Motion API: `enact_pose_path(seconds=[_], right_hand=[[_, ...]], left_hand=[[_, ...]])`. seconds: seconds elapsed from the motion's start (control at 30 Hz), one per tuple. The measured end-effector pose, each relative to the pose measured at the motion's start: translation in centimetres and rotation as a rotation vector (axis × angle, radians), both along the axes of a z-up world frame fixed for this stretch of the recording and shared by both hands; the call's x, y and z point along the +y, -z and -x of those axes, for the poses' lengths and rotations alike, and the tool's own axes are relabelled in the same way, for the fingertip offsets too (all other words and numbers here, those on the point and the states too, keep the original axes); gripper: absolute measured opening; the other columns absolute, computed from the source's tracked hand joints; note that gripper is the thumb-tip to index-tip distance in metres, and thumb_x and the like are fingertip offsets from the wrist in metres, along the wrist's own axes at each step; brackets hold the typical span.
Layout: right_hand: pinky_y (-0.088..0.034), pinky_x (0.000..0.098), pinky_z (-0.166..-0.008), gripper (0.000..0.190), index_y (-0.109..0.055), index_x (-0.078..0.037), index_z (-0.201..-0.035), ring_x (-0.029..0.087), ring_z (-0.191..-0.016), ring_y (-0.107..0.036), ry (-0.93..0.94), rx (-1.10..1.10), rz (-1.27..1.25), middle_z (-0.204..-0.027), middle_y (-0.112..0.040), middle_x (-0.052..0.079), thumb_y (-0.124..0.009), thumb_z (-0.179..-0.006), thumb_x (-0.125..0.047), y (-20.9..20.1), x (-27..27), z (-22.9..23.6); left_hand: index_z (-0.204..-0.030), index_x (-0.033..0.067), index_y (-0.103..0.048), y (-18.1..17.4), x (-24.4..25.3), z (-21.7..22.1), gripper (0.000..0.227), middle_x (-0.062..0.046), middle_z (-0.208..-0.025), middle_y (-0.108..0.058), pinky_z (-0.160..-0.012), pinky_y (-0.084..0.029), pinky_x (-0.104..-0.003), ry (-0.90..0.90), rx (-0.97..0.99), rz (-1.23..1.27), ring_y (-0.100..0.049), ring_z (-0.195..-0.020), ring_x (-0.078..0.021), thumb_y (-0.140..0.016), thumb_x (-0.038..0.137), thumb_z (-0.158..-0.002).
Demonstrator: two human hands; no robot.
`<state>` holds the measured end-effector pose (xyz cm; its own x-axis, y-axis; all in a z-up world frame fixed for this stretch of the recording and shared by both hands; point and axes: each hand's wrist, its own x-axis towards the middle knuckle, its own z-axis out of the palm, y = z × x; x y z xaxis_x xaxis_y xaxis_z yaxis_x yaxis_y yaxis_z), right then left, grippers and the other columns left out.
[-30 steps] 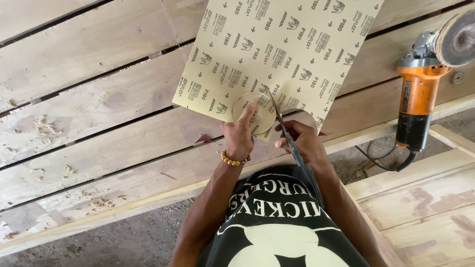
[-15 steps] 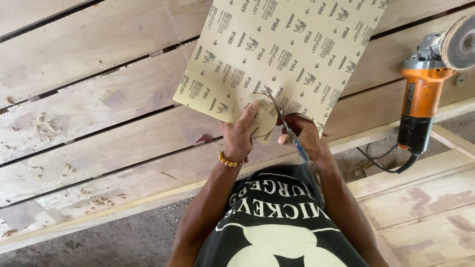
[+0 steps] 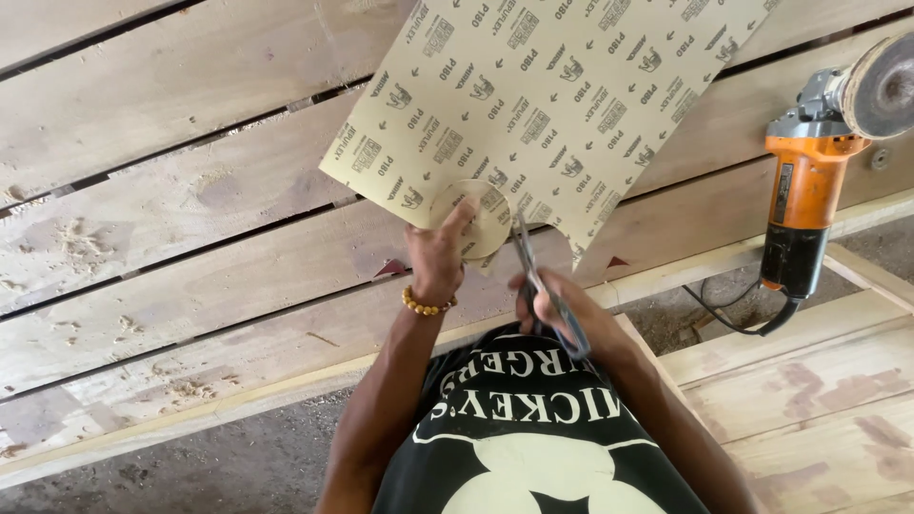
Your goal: Cutting circular pieces of sandpaper using scissors.
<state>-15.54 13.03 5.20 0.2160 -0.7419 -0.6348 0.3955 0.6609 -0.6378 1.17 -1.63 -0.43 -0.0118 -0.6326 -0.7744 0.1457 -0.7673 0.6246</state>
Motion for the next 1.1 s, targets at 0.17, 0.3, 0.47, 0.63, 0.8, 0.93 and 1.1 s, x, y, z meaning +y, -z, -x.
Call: enact_pose_path(seconds=[0.17,0.3,0.47,0.63,0.8,0.93,1.1], right_hand=[[-0.062,0.0420,-0.081,0.088,-0.059,0.003,-0.127,0.027,-0.090,-0.076,-0.126,-0.041,-0.037,-0.099,-0.075,0.021,-0.056,-0.092,-0.077,-3.1,2.8,2.0],[-0.061,0.0428,-0.073,0.077,-0.063,0.006,-0.118,0.031,-0.080,-0.076,-0.187,-0.075,0.033,-0.090,-0.072,0.021,-0.060,-0.095,-0.068,-2.2,0.5,5.7],[-0.058,0.0301,-0.062,0.068,-0.072,0.001,-0.095,0.019,-0.069,-0.076,-0.260,-0.193,-0.068,-0.076,-0.076,0.012,-0.061,-0.096,-0.066,-1.7,-5.5,7.1],[-0.067,0.0426,-0.067,0.065,-0.073,0.008,-0.098,0.032,-0.074,-0.081,-0.390,-0.261,-0.160,-0.081,-0.078,0.025,-0.064,-0.095,-0.056,1.0,-7.8,7.4],[-0.068,0.0414,-0.071,0.064,-0.074,0.011,-0.100,0.030,-0.080,-0.081,-0.313,-0.207,-0.193,-0.083,-0.078,0.026,-0.064,-0.098,-0.053,1.1,-8.6,6.2],[-0.066,0.0474,-0.084,0.066,-0.073,0.010,-0.108,0.036,-0.090,-0.080,-0.349,-0.116,-0.168,-0.093,-0.078,0.030,-0.065,-0.096,-0.055,3.2,-6.5,5.7],[-0.063,0.0481,-0.091,0.068,-0.067,0.008,-0.128,0.037,-0.099,-0.078,-0.401,0.030,-0.212,-0.105,-0.077,0.028,-0.068,-0.094,-0.051,1.5,-6.4,5.5]], left_hand=[[-0.125,0.0022,-0.068,-2.0,-2.5,-0.9,0.042,-0.021,-0.102,-0.077,-0.079,-0.069,-0.049,0.140,-0.078,0.059,-0.075,-0.089,-0.0298,-0.089,0.010,-0.090],[-0.123,0.0040,-0.071,-1.3,-2.3,-1.3,0.041,-0.016,-0.102,-0.078,-0.079,-0.067,-0.043,0.115,-0.068,0.104,-0.073,-0.088,-0.0223,-0.091,0.010,-0.087],[-0.124,0.0063,-0.072,-2.7,-3.7,-1.2,0.040,-0.011,-0.101,-0.079,-0.075,-0.065,-0.037,0.173,-0.086,0.160,-0.070,-0.085,-0.0174,-0.088,0.012,-0.089],[-0.134,0.0048,-0.063,-2.5,-3.0,-2.4,0.048,-0.015,-0.103,-0.075,-0.080,-0.067,-0.042,0.275,-0.075,0.181,-0.071,-0.090,-0.0242,-0.085,0.016,-0.093],[-0.132,0.0054,-0.064,-2.5,-1.7,-1.7,0.049,-0.017,-0.100,-0.076,-0.076,-0.070,-0.049,0.171,0.016,0.089,-0.077,-0.089,-0.0311,-0.087,0.014,-0.090],[-0.127,0.0022,-0.070,-2.5,0.5,-1.4,0.050,-0.018,-0.102,-0.080,-0.071,-0.070,-0.046,-0.035,0.026,-0.050,-0.078,-0.085,-0.0265,-0.092,0.006,-0.082],[-0.125,0.0028,-0.069,-1.6,1.7,-1.7,0.052,-0.022,-0.103,-0.080,-0.072,-0.071,-0.050,-0.067,0.023,-0.115,-0.079,-0.084,-0.0315,-0.094,0.006,-0.080]])
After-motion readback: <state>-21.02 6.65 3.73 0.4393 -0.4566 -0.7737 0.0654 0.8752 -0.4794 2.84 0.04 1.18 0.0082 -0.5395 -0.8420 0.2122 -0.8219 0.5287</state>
